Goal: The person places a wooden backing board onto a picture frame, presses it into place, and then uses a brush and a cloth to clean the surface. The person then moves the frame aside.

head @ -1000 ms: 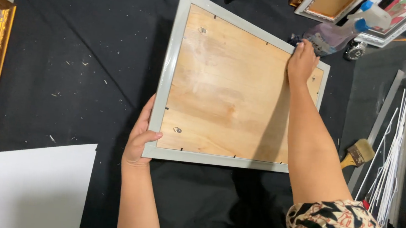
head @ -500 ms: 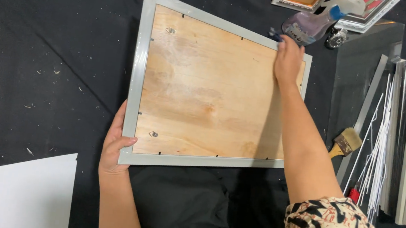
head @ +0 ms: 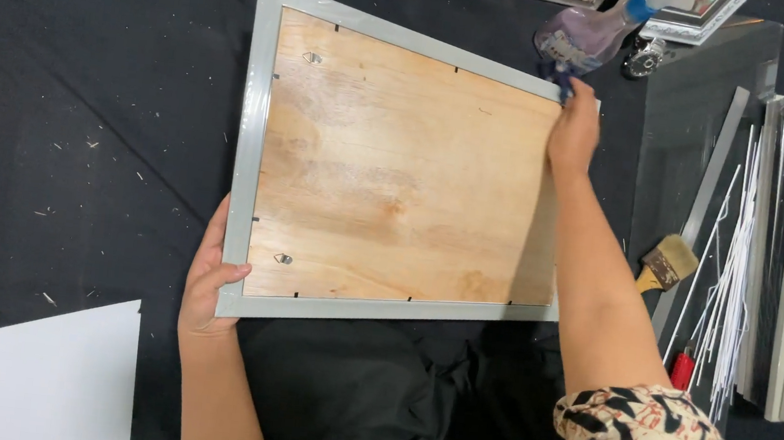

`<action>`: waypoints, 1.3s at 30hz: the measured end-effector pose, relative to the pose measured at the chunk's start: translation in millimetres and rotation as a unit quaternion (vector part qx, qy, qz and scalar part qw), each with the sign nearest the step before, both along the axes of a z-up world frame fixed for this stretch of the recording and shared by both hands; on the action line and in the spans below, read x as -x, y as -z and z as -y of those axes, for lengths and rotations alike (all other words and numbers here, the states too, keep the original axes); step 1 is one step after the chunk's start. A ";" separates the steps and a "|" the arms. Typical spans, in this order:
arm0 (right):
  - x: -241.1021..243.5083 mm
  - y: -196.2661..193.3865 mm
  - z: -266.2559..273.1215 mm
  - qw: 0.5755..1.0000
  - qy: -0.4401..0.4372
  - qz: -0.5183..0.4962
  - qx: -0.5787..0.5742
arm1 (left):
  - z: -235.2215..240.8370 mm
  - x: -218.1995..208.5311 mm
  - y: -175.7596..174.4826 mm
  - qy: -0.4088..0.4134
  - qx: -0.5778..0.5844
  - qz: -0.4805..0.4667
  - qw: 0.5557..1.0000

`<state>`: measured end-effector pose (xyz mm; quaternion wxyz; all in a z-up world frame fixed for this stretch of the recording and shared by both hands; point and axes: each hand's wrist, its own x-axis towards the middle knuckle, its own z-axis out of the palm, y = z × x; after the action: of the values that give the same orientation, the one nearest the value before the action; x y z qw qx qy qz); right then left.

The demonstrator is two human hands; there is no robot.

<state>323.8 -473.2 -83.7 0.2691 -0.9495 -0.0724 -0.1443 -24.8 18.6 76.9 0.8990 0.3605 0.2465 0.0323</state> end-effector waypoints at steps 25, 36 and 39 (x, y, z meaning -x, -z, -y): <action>308.3 -19.7 97.5 0.908 0.231 -0.348 0.018 | 0.5 -1.8 14.1 0.036 -0.016 0.127 0.991; 356.9 -42.6 -57.7 0.813 0.433 -0.284 -0.268 | 22.6 6.5 23.0 0.043 0.009 0.194 0.980; 379.4 -56.5 -138.2 0.842 0.382 -0.213 -0.316 | 39.5 8.6 14.1 0.026 0.004 0.215 0.976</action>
<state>-55.6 -335.0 -27.2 0.4868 -0.7726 0.4051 -0.0446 -33.4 -20.9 62.8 0.9330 0.3477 0.0379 0.0847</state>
